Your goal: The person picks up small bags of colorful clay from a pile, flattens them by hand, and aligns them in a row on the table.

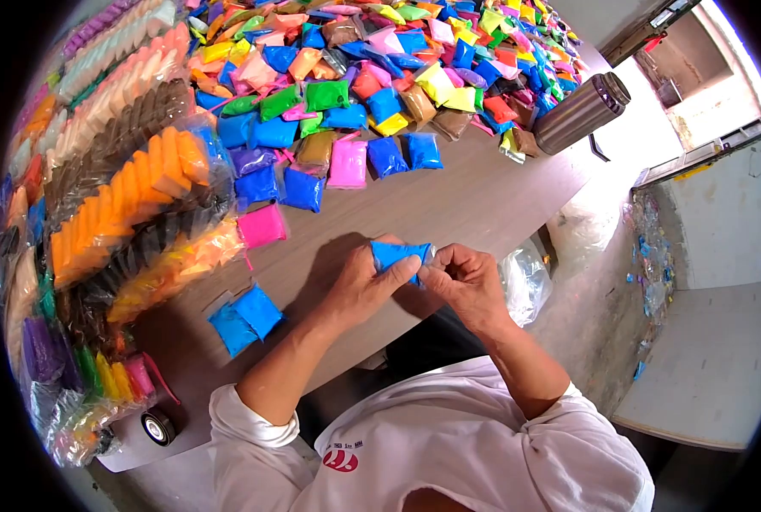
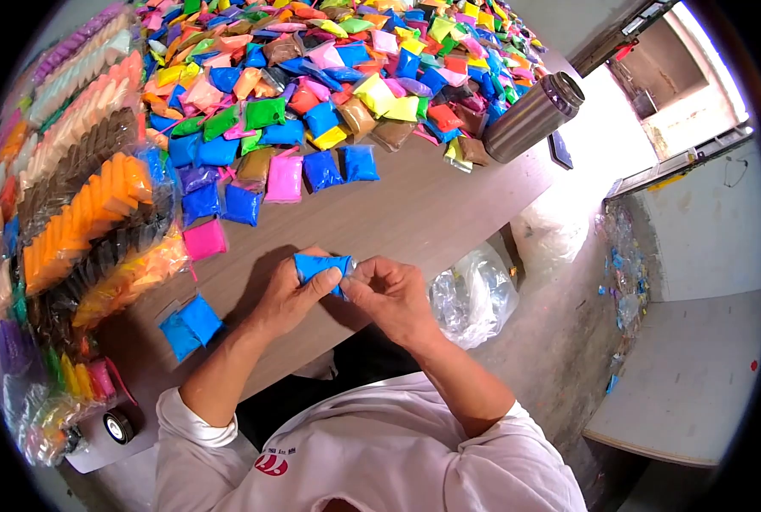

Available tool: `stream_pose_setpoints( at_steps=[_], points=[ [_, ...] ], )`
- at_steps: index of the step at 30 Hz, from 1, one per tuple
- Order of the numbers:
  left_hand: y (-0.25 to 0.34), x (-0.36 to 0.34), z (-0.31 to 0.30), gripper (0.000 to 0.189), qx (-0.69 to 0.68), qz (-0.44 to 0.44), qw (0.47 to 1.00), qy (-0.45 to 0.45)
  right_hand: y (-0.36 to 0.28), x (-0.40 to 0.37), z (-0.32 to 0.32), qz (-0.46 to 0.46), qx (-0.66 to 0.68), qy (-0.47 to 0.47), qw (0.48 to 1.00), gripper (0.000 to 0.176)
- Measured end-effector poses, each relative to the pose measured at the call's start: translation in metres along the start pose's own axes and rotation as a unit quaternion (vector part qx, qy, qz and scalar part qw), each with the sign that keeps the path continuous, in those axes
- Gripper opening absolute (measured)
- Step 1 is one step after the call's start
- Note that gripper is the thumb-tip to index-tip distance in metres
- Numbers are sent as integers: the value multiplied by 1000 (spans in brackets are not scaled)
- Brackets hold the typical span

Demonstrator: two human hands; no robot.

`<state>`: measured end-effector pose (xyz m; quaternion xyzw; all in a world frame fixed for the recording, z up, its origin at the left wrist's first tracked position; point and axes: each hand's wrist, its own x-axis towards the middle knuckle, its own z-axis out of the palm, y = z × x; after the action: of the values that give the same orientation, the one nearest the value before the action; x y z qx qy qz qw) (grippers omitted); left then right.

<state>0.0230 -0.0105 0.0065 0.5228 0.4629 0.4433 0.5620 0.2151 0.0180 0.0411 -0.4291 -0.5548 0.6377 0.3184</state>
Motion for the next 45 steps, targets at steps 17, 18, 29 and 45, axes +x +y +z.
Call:
stream_pose_setpoints(
  at_steps=[17, 18, 29, 45],
  points=[
    [11, -1, -2, 44, -59, -13, 998, -9, 26, 15, -2, 12, 244, -109, 964, 21],
    [11, -1, -3, 45, -49, -14, 999, -7, 26, 15, -3, 19, 268, -128, 955, 21],
    [12, -3, 3, 44, -76, -4, 996, 44, 13, 15, -4, 40, 245, -122, 961, 19],
    [5, 0, 6, 35, -26, 20, 999, 29, 3, -1, 6, -70, 57, 44, 995, 15]
  ],
)
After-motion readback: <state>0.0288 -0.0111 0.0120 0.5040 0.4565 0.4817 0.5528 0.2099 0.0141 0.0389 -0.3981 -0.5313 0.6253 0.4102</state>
